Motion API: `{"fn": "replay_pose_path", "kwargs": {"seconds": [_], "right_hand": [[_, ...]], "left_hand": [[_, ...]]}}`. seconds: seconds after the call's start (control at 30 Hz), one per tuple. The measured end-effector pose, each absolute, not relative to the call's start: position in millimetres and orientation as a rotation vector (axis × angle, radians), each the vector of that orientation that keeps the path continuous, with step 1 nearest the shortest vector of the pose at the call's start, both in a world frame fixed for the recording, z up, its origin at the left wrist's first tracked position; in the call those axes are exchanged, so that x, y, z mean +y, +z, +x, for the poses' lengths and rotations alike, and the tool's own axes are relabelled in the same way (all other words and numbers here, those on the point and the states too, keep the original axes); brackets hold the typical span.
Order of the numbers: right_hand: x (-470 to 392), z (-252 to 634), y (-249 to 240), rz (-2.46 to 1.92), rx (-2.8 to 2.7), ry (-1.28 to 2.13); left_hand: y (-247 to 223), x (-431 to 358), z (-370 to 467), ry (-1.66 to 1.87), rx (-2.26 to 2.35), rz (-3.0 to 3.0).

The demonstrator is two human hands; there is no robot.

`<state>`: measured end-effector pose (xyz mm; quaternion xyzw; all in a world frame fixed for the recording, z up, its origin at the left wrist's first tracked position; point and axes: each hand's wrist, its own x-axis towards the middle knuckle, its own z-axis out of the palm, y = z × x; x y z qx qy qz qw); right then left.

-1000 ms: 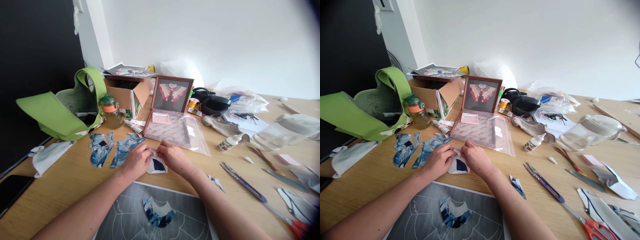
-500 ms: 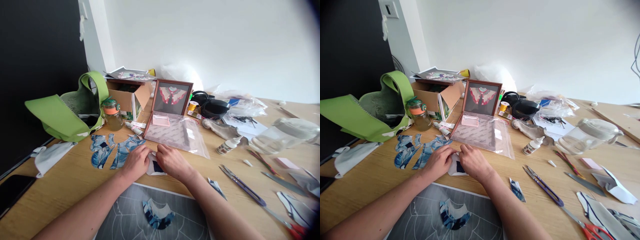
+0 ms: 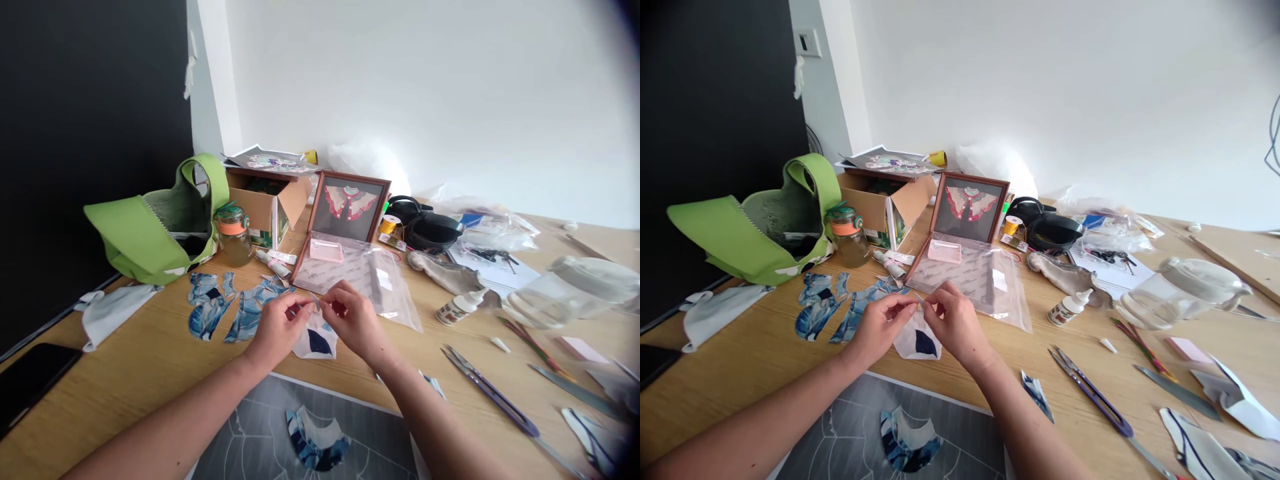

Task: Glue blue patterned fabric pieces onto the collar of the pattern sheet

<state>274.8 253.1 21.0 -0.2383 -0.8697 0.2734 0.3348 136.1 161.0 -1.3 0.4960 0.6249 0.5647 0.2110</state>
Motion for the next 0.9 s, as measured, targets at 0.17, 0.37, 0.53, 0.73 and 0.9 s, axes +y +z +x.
{"fn": "replay_pose_path", "kwargs": {"seconds": [0.17,0.37,0.53,0.73,0.9], "right_hand": [[246.8,277.6,24.8,-0.477,-2.434,0.226],[241.3,278.3,28.1,-0.312,-2.598,-0.206],[243.5,275.1,23.0,-0.456,-2.449,0.205],[254.3,271.0,18.3,-0.861,-2.146,1.027],[255.4,269.0,18.6,-0.896,-2.121,1.236]], "left_hand": [[1.3,164.3,142.2,1.603,1.432,0.883],[3.6,163.8,143.2,1.607,1.233,0.705],[-0.4,166.0,140.8,1.655,1.278,0.607],[-2.6,167.2,138.6,1.707,1.325,0.565],[-1.2,165.7,140.3,1.688,1.321,0.645]]}}
